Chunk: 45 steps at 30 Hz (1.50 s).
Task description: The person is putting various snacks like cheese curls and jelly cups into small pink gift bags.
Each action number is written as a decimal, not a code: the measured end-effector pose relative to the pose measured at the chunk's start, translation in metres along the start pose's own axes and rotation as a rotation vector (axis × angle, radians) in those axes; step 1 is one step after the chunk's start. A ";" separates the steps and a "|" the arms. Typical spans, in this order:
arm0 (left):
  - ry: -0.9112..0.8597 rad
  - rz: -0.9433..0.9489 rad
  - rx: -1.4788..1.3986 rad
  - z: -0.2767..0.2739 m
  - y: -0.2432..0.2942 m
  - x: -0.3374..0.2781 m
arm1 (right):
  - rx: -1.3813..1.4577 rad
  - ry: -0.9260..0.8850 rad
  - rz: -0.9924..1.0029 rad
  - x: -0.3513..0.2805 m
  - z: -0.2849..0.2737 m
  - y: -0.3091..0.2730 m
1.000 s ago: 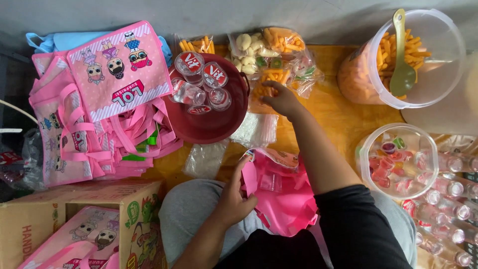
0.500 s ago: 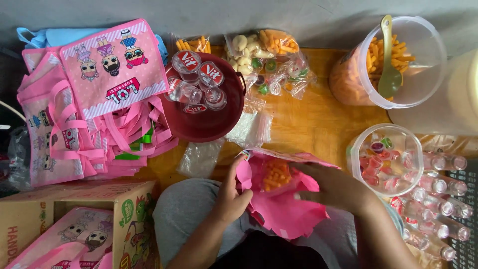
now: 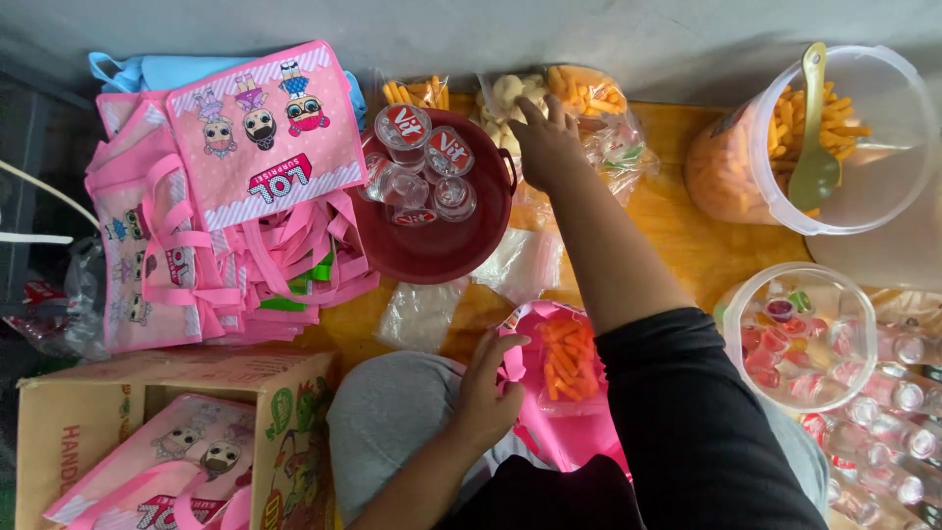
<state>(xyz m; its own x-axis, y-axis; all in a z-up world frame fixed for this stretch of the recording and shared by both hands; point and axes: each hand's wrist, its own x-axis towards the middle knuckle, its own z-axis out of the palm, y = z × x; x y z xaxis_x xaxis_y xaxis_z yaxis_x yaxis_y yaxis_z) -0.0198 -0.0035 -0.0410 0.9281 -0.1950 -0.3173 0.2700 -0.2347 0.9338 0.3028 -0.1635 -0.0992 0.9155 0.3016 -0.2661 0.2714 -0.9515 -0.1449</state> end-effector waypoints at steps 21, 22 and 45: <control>0.023 -0.066 0.046 0.004 0.003 -0.002 | 0.200 -0.116 0.054 0.001 -0.008 -0.026; 0.021 -0.075 0.049 0.005 0.001 0.000 | 0.207 -0.124 0.055 0.005 -0.011 -0.023; 0.349 0.322 0.176 0.005 -0.054 0.014 | 1.133 -0.011 -0.120 -0.376 -0.044 -0.017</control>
<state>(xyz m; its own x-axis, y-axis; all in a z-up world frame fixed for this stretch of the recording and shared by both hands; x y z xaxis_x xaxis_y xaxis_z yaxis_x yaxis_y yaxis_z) -0.0227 0.0013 -0.0966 0.9957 0.0385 0.0847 -0.0639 -0.3782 0.9235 -0.0329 -0.2634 0.0451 0.8976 0.3928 -0.1998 -0.0722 -0.3163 -0.9459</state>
